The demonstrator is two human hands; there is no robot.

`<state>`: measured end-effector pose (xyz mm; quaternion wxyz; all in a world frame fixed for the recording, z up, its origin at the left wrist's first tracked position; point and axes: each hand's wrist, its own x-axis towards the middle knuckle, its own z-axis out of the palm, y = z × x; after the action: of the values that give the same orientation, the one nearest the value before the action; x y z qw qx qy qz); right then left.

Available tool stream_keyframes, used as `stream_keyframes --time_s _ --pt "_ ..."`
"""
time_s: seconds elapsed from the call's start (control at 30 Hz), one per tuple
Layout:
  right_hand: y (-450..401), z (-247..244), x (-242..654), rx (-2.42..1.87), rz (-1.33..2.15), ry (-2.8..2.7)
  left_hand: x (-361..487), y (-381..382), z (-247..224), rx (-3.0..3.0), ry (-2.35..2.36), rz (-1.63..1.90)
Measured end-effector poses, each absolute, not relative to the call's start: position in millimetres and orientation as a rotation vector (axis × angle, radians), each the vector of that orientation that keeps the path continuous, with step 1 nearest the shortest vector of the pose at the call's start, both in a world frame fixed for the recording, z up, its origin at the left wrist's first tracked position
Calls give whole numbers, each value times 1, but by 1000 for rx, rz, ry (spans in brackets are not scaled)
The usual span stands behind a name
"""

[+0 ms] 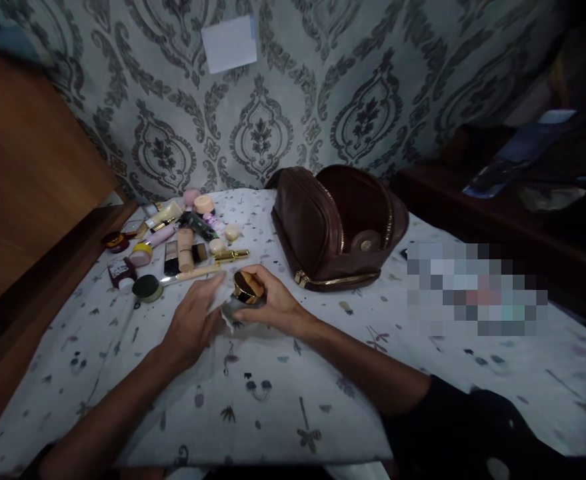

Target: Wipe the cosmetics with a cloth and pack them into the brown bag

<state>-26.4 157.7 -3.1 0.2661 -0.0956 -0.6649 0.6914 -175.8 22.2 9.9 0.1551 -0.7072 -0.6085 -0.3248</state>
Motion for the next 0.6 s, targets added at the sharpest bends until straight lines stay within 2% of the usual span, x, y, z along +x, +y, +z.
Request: stream_keyframes --time_s 0.27,0.6 --pt "165 -9 -21 -213 1737 -2056 -180 23 15 -2030 -1912 -1199" --pt "170 -5 -15 -188 1543 -2181 -180 18 17 -2104 -1829 -1176"
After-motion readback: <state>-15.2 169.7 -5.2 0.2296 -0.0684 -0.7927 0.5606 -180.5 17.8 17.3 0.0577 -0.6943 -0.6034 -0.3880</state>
